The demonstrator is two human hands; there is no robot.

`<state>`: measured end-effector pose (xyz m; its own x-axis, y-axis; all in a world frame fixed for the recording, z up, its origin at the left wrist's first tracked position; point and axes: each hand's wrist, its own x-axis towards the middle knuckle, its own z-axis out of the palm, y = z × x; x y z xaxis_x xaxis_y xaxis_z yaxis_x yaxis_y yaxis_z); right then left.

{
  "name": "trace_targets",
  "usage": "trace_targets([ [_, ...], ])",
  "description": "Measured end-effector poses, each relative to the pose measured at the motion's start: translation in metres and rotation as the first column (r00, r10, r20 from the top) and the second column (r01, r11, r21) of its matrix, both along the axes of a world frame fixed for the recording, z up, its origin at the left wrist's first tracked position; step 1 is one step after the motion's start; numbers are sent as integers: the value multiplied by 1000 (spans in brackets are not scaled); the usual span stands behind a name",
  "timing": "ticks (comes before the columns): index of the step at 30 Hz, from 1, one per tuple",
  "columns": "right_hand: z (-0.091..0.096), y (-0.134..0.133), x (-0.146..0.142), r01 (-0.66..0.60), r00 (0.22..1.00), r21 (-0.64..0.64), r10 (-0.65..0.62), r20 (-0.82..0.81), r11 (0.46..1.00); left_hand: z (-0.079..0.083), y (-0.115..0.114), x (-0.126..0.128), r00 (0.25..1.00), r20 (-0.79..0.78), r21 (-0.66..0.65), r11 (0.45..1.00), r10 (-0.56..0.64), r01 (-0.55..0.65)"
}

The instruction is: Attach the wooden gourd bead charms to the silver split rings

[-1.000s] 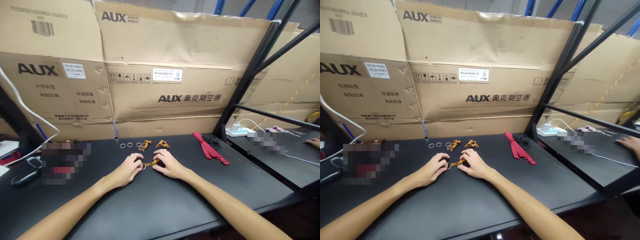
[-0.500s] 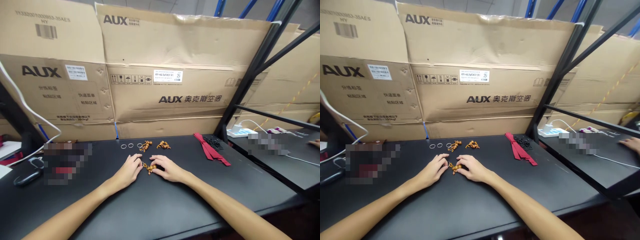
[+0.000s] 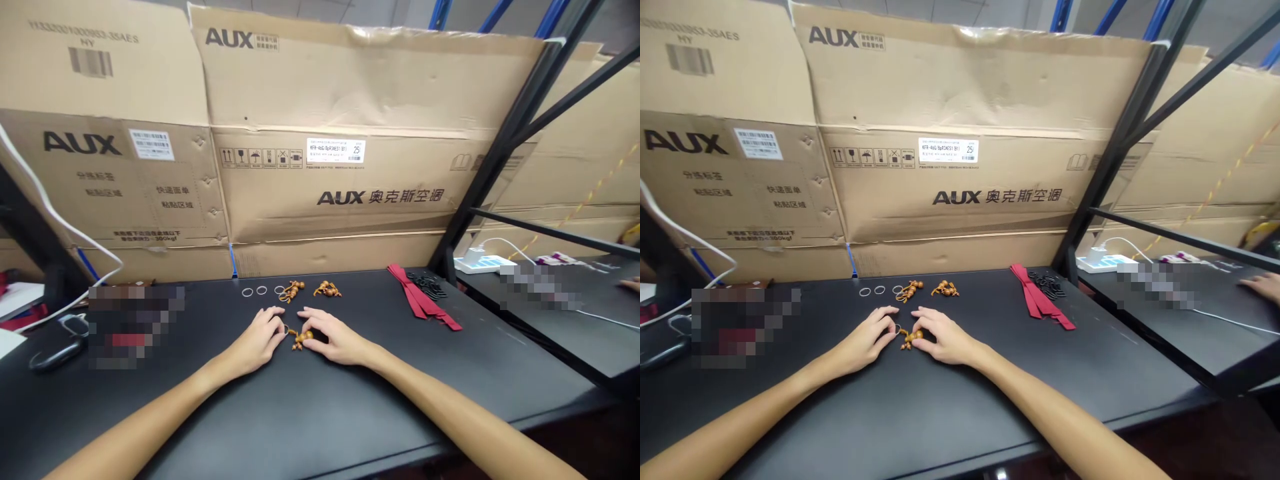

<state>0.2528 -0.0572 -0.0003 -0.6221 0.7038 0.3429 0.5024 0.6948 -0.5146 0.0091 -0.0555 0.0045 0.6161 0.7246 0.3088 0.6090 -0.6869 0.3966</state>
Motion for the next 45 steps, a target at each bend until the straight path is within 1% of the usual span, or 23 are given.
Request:
trace_targets([
  [4, -5, 10, 3, 159, 987, 53, -158, -38, 986, 4, -1, 1, 1000, -3, -6, 1000, -17, 17],
  [6, -4, 11, 4, 183, 983, 48, -181, -40, 982, 5, -2, 1, 1000, -1, -7, 1000, -16, 16],
  [8, -1, 7, 4, 130, 991, 12, -130, -28, 991, 3, -2, 1, 1000, 5, -10, 1000, -6, 6],
  [11, 2, 0, 1, 7, 1000, -36, -8, -10, 999, 2, -1, 1, 1000, 12, -18, 1000, 6, -6],
  [13, 2, 0, 0, -7, 1000, -44, 7, -6, 999, 2, 0, 1, 1000, 15, -17, 1000, 1, -1],
  [15, -1, 4, 1, 63, 998, -25, -63, -18, 998, 4, 0, 0, 1000, 17, -16, 1000, -10, 10],
  [17, -3, 11, 4, 189, 981, 11, -189, -36, 982, 5, -1, 0, 1000, 14, -16, 1000, -24, 25],
  [19, -3, 13, 6, 216, 976, 13, -216, -27, 976, 5, -2, 0, 999, 12, -8, 999, -31, 31],
  [20, -2, 12, 6, 191, 981, 1, -191, -21, 982, 5, -3, 0, 999, 13, -2, 1000, -30, 30],
  [22, 3, 6, 5, 81, 997, -39, -81, -6, 996, 4, -3, 0, 1000, 17, 10, 1000, -14, 14],
  [24, 7, -2, 2, -26, 1000, -63, 27, 7, 998, 2, -3, 0, 1000, 14, 12, 1000, -2, 1],
  [26, 9, -6, -1, -78, 996, -69, 80, 31, 995, 2, -3, 0, 1000, 4, 11, 1000, -6, 6],
  [28, 8, -5, -2, -58, 998, -59, 59, 25, 997, 3, -3, 1, 1000, -8, 6, 1000, -22, 22],
  [30, 4, 3, 0, 31, 999, -28, -31, -9, 999, 5, -3, 1, 999, -15, -5, 1000, -30, 30],
  [32, 0, 10, 3, 142, 989, 3, -142, -30, 990, 6, -3, 0, 999, -18, -15, 999, -34, 34],
  [33, -1, 12, 5, 156, 987, 11, -156, -26, 988, 6, -3, 0, 999, -16, -16, 999, -37, 36],
  [35, 0, 12, 7, 142, 990, 13, -142, -10, 990, 4, -3, 0, 999, -9, -8, 999, -35, 35],
  [39, 8, 0, 4, -32, 998, -34, 33, 57, 999, 1, -3, -1, 1000, -11, 14, 1000, -12, 12],
  [40, 10, -3, 2, -58, 996, -39, 61, 66, 998, 1, -3, -1, 1000, -13, 17, 1000, -12, 12],
  [42, 9, -3, 0, -48, 997, -38, 50, 58, 998, 2, -2, -1, 1000, -15, 20, 1000, -21, 21],
  [45, 3, 4, 1, 93, 996, -9, -93, 12, 996, 4, -2, -1, 999, -23, 11, 999, -34, 34],
])
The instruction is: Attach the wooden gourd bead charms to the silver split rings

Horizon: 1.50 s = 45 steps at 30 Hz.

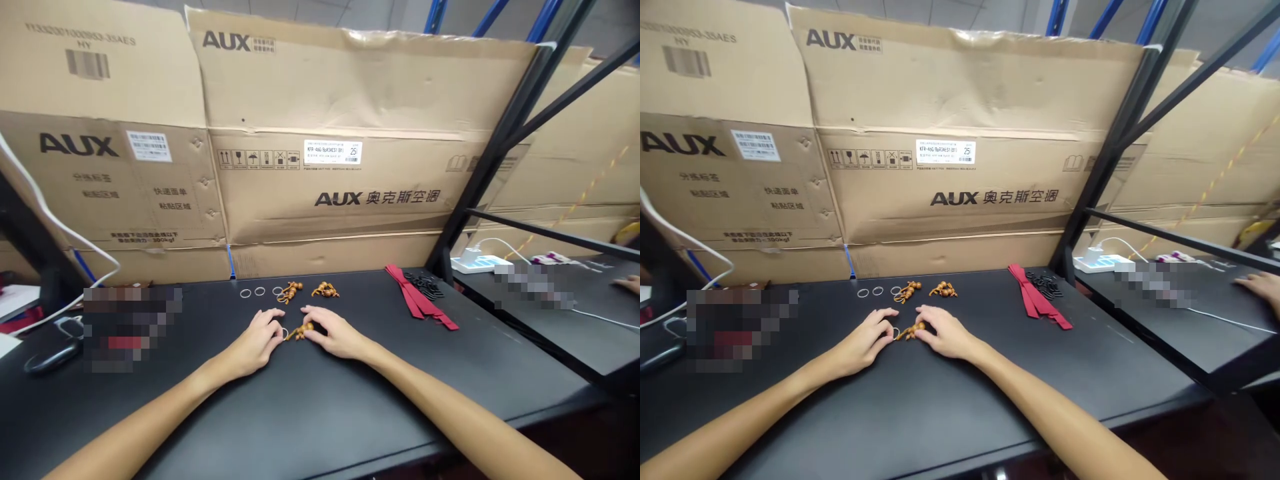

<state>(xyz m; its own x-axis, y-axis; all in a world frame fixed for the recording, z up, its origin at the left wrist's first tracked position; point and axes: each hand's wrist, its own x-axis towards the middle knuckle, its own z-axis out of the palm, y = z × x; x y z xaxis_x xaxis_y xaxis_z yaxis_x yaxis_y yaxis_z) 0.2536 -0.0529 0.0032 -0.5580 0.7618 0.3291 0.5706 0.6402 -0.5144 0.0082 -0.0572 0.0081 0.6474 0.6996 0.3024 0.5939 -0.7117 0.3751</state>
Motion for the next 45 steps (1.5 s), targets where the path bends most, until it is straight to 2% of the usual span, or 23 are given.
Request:
trace_targets([
  [3, -4, 6, 4, 73, 997, 11, -73, -10, 997, -1, 0, -1, 1000, 6, 1, 1000, 2, -2],
  [9, 3, -5, 3, -104, 994, -32, 105, 41, 994, -5, 0, -1, 1000, 0, 18, 1000, 21, -21],
  [11, 4, -7, 1, -111, 993, -35, 112, 31, 993, -4, 0, -1, 1000, 3, 13, 1000, 21, -21],
  [17, -6, 4, 2, 50, 999, 2, -50, -9, 999, -2, 0, -1, 1000, 14, -1, 1000, 11, -11],
  [20, -9, 7, 3, 84, 996, 26, -84, 0, 996, -3, 1, -2, 1000, 28, 7, 1000, 9, -9],
  [26, -7, 4, 0, 201, 979, 39, -202, 24, 979, -5, 3, -2, 1000, 17, 4, 1000, -12, 12],
  [31, -4, 4, -2, 242, 968, 52, -244, 51, 969, -4, 3, -2, 1000, -7, -7, 1000, -19, 19],
  [35, -6, 5, 0, 217, 976, 64, -217, -3, 974, -1, -1, -2, 999, 48, 9, 1000, -13, 12],
  [38, -4, 2, 1, 146, 988, 132, -137, -73, 981, 1, -5, -1, 996, 83, 47, 998, 29, -33],
  [41, -2, -3, 0, 53, 998, 211, -45, -40, 976, 0, -7, -1, 998, 56, 109, 993, 41, -47],
  [43, -2, -4, -2, 56, 998, 220, -61, 16, 974, -3, -5, -1, 996, 37, 138, 987, 77, -81],
  [45, -2, -3, -3, 114, 990, 207, -128, 53, 972, -7, -2, -2, 990, 20, 147, 979, 141, -142],
])
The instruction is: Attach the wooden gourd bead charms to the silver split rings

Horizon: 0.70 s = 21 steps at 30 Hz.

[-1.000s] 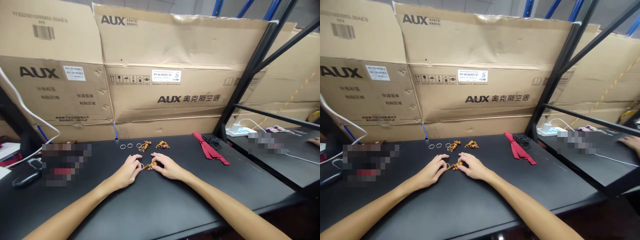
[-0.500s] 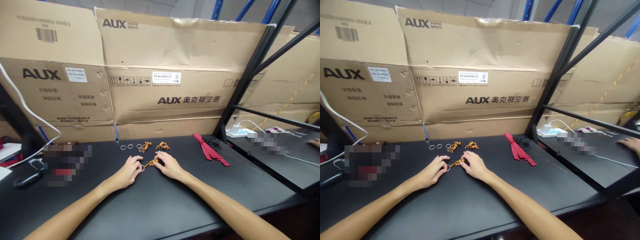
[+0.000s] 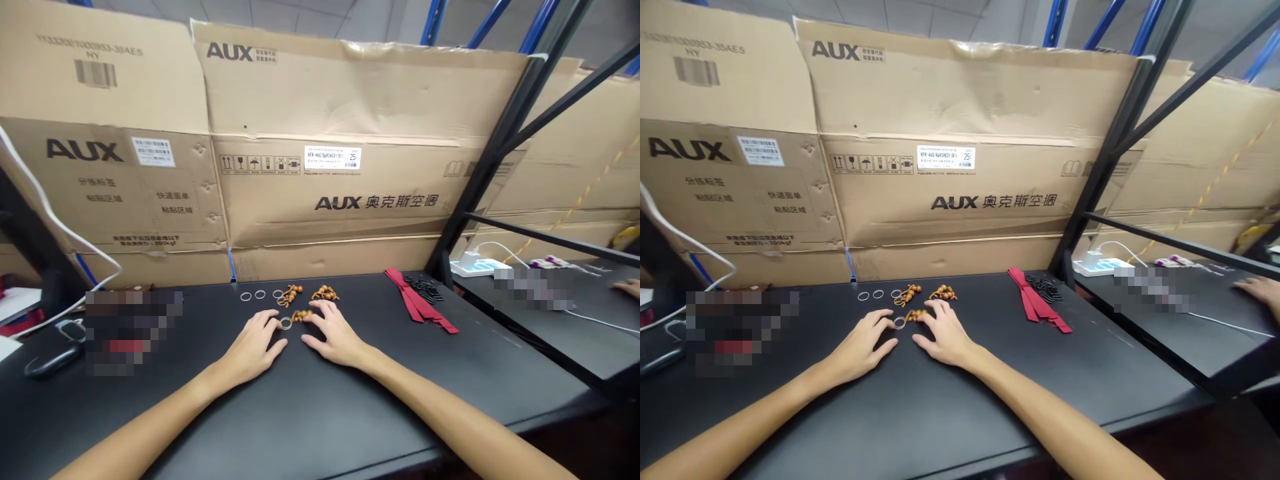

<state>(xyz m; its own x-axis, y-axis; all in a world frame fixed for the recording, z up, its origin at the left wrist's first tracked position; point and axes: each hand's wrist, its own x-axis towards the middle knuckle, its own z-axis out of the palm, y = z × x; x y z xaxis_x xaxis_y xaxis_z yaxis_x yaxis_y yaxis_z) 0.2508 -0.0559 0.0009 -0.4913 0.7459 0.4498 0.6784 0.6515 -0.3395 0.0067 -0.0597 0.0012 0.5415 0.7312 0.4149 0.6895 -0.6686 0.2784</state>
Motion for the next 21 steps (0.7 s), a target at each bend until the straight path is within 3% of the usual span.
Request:
trace_targets([
  [3, -2, 3, 1, 68, 998, -29, -67, 21, 997, -5, 4, -2, 997, -44, -16, 998, 57, -57],
  [8, -4, 5, 5, 72, 995, -84, -66, 70, 994, -7, 6, -4, 990, -119, -33, 997, 69, -73],
  [15, 3, -2, 6, -44, 988, -218, 75, 138, 975, 0, 7, -9, 977, -210, -107, 994, -23, 1],
  [21, 11, -7, 6, -78, 972, -293, 138, 189, 953, 5, 5, -9, 966, -258, -99, 995, -9, -17],
])
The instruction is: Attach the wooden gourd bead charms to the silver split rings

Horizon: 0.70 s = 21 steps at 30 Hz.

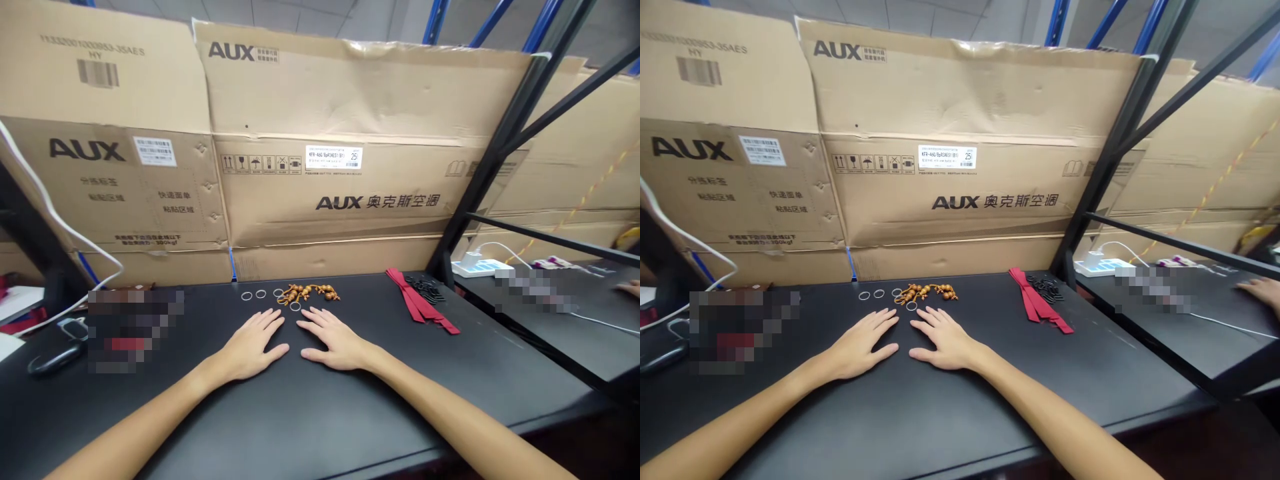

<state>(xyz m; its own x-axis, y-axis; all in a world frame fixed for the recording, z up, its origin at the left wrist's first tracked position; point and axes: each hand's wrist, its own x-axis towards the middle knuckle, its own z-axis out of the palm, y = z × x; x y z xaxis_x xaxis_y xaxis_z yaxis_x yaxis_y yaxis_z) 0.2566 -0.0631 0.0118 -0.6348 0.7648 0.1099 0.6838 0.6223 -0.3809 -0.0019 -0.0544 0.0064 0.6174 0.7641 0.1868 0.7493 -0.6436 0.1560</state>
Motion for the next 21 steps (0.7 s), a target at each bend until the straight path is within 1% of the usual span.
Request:
trace_targets([
  [7, -2, 5, 2, 12, 1000, 12, -11, -19, 1000, 0, 0, 0, 1000, 3, 16, 1000, -10, 10],
  [12, -5, 13, 7, 55, 998, 36, -54, -19, 998, -1, 5, -4, 1000, 26, 43, 999, -15, 14],
  [17, -6, 14, 8, 60, 998, 48, -60, -14, 997, -5, 25, -17, 993, 58, 84, 991, 99, -104],
  [18, -6, 14, 8, 62, 998, 46, -62, -9, 997, -5, 31, -20, 992, 51, 94, 988, 115, -119],
  [21, -4, 13, 7, 72, 997, 29, -72, 1, 997, -5, 45, -31, 978, 16, 98, 973, 209, -210],
])
